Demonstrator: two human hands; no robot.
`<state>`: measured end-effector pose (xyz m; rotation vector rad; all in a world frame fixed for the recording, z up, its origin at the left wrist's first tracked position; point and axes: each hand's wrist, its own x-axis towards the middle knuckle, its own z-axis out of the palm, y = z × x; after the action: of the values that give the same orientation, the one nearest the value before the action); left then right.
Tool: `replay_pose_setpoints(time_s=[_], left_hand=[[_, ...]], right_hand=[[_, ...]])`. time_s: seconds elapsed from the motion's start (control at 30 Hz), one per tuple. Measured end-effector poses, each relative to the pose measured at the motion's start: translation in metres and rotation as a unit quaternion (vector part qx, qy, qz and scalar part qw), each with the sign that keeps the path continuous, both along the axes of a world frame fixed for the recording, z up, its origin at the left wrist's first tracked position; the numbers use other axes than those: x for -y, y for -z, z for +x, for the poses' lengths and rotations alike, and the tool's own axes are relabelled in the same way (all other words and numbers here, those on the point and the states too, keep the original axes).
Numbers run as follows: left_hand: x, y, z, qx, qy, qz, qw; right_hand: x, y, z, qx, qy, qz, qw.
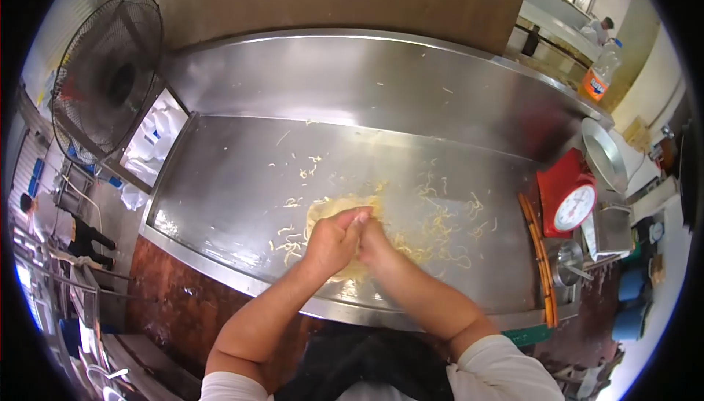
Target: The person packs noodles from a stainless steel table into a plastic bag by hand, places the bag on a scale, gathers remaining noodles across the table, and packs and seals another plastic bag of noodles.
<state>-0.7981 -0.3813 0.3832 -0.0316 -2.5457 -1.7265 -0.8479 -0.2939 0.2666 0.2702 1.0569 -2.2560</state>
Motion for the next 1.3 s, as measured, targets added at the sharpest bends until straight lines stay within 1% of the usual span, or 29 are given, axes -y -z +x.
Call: replay_pose_setpoints(time_s=[0.03,0.07,0.1,0.13,0.17,0.2,0.23,0.27,0.3,0.33,0.4,0.43,0.5,0.53,0.57,0.6,0.63,0.7,0.73,0.8,0.83,0.87,0.93,0.97,1.03,1.07,1.17,1.27,1.3], left_hand=[[0.004,0.003,0.000,-0.011,-0.013,0.000,1.000],[0.009,0.010,-0.001,-0.023,-0.026,-0.001,0.999],[0.014,0.017,-0.002,-0.034,-0.037,-0.003,0.999],[0.019,0.021,-0.004,-0.022,-0.063,0.045,0.997],[0.026,0.026,-0.006,-0.008,-0.090,0.093,0.992],[0.034,0.028,-0.005,0.008,-0.116,0.142,0.983],[0.044,0.021,-0.007,-0.007,-0.148,0.090,0.985],[0.056,0.021,-0.012,-0.032,-0.153,0.077,0.985],[0.068,0.024,-0.017,-0.057,-0.161,0.065,0.983],[0.078,0.026,-0.020,-0.084,-0.173,0.053,0.980],[0.091,0.026,-0.020,-0.078,-0.180,-0.024,0.980],[0.095,0.026,-0.018,-0.073,-0.182,-0.064,0.979],[0.096,0.017,-0.016,-0.041,-0.192,-0.006,0.980],[0.094,0.014,-0.016,-0.025,-0.192,0.022,0.981],[0.090,0.013,-0.018,0.023,-0.212,0.165,0.963],[0.086,0.012,-0.020,0.071,-0.226,0.304,0.923],[0.083,0.011,-0.022,0.119,-0.236,0.436,0.860],[0.093,0.028,-0.021,0.163,-0.189,0.420,0.873],[0.095,0.028,-0.019,0.185,-0.163,0.410,0.878],[0.072,0.013,-0.012,0.096,-0.130,0.216,0.963],[0.057,0.000,-0.007,0.049,-0.111,0.119,0.985],[0.048,-0.009,-0.001,0.026,-0.092,0.113,0.989],[0.033,-0.026,0.008,-0.024,-0.057,0.101,0.993],[0.038,-0.031,0.009,0.030,-0.022,0.149,0.988],[0.044,-0.009,0.007,0.034,-0.033,0.152,0.987],[0.048,-0.004,0.003,0.032,-0.040,0.149,0.987],[0.061,-0.020,0.006,0.003,-0.093,0.177,0.980],[0.075,0.012,-0.001,-0.026,-0.118,0.089,0.989],[0.074,0.009,-0.001,0.008,-0.130,0.135,0.982]], right_hand=[[0.015,0.001,0.005,-0.127,-0.021,0.152,0.980],[0.031,0.001,0.011,-0.249,-0.041,0.297,0.921],[0.043,0.002,0.015,-0.361,-0.058,0.430,0.825],[0.047,0.003,0.013,-0.430,-0.111,0.481,0.756],[0.050,0.004,0.010,-0.498,-0.151,0.522,0.676],[0.053,0.007,-0.006,-0.530,-0.230,0.492,0.652],[0.054,0.006,-0.021,-0.557,-0.307,0.458,0.621],[0.050,-0.030,-0.031,-0.520,-0.380,0.467,0.605],[0.039,-0.092,-0.035,-0.482,-0.451,0.473,0.584],[0.028,-0.127,-0.036,-0.441,-0.521,0.475,0.554],[-0.017,-0.127,-0.039,-0.457,-0.383,0.371,0.712],[-0.032,-0.127,-0.033,-0.440,-0.368,0.422,0.702],[-0.056,-0.122,-0.005,-0.403,-0.324,0.522,0.678],[-0.054,-0.087,0.017,-0.442,-0.231,0.502,0.707],[-0.044,-0.029,0.039,-0.475,-0.132,0.478,0.727],[-0.039,-0.013,0.043,-0.466,-0.104,0.488,0.730],[-0.032,-0.003,0.047,-0.458,-0.075,0.497,0.733],[-0.028,0.003,0.044,-0.355,-0.156,0.583,0.714],[-0.029,-0.013,0.037,-0.391,-0.183,0.572,0.697],[-0.041,-0.061,0.013,-0.461,-0.238,0.551,0.654],[-0.031,-0.084,0.013,-0.495,-0.219,0.529,0.654],[-0.012,-0.083,0.009,-0.536,-0.212,0.484,0.658],[0.021,-0.066,-0.004,-0.581,-0.236,0.460,0.629],[0.028,-0.058,-0.009,-0.582,-0.267,0.479,0.600],[0.033,-0.083,-0.019,-0.575,-0.466,0.518,0.429],[0.038,-0.102,-0.030,-0.561,-0.551,0.522,0.330],[0.035,-0.154,-0.051,-0.424,-0.549,0.511,0.509],[0.002,-0.146,-0.039,-0.385,-0.465,0.591,0.535],[-0.001,-0.142,-0.033,-0.397,-0.507,0.605,0.469]])
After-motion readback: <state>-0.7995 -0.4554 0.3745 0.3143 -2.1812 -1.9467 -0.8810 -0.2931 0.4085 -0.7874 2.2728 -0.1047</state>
